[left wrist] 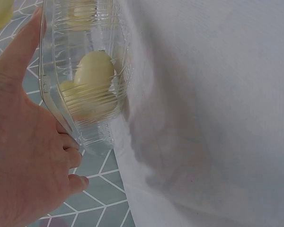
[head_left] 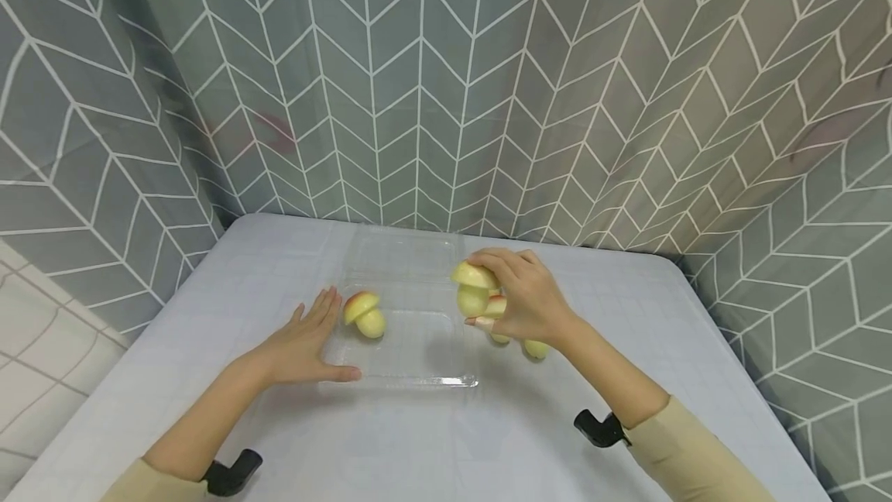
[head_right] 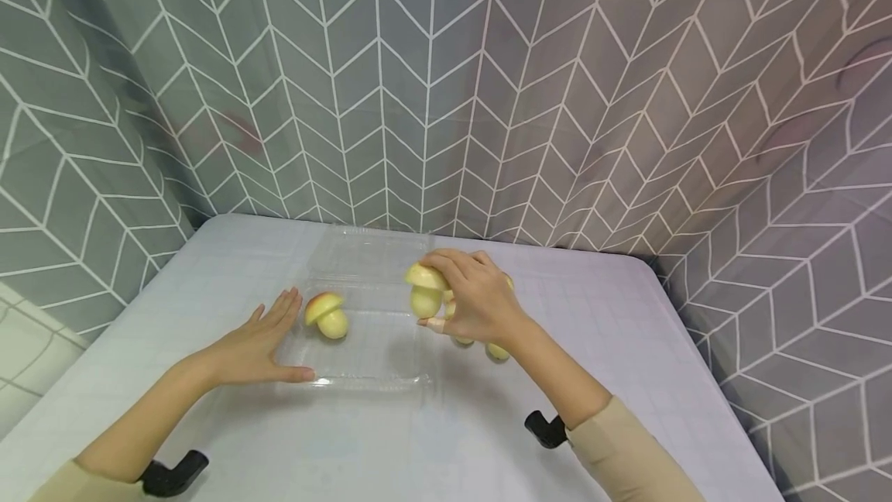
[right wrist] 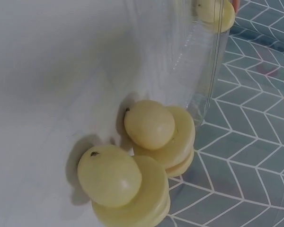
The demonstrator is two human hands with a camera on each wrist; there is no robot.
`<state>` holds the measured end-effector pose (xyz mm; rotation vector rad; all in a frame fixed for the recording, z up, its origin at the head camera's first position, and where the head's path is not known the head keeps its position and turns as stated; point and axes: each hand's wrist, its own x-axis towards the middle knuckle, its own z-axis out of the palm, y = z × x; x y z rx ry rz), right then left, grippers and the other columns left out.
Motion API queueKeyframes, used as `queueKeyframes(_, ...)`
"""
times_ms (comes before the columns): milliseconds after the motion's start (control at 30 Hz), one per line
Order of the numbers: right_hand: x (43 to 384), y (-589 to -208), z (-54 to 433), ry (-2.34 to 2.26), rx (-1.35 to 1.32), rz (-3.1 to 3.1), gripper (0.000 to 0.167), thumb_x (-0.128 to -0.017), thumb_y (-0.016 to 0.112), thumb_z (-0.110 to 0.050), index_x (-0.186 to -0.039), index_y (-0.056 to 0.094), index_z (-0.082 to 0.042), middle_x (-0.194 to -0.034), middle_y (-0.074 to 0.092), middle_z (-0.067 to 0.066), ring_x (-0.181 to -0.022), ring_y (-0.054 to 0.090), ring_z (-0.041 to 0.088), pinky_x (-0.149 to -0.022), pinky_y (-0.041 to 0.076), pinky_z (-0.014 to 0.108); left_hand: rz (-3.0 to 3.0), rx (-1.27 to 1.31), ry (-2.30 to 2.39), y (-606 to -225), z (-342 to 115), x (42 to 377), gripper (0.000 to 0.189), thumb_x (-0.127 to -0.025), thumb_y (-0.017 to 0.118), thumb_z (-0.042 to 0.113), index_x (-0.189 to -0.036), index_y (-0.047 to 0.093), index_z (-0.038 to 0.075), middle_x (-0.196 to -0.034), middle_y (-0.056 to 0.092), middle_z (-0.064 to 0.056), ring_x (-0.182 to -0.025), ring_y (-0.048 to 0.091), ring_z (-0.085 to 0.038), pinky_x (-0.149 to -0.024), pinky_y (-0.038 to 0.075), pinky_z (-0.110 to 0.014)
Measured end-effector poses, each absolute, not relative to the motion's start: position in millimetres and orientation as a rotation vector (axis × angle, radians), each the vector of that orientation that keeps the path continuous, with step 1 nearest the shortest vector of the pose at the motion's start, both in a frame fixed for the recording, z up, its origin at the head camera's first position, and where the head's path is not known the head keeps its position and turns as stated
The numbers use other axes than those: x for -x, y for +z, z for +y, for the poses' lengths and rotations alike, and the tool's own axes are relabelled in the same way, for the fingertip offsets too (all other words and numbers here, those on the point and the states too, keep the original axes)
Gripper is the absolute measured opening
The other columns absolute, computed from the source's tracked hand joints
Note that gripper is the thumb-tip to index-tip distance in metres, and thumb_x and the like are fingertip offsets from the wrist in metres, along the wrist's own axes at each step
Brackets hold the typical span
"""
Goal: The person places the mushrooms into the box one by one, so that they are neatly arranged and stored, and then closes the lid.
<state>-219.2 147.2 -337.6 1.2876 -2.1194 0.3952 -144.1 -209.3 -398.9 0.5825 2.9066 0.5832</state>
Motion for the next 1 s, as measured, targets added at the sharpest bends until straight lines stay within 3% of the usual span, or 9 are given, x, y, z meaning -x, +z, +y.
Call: queueKeyframes(1000,218.5,-327.2,102.6,0.354,-1.411,-2.011,0.083,-0.06,0.086,-0.048,-0.125,0.053,-0.009,-0.123,0.06,0.004,-0.114,0.057,0.018,-0.085,0.045,0.034,2.913,-0.569,0.551,-400.6,-209.1,146.0,0.128,-0.071,0.065,0.073,-0.146,0.012,-0.016,-0.154,0.005,-0.033,-0.143,0.006,-0.045,-0.111,0.008,-0.064)
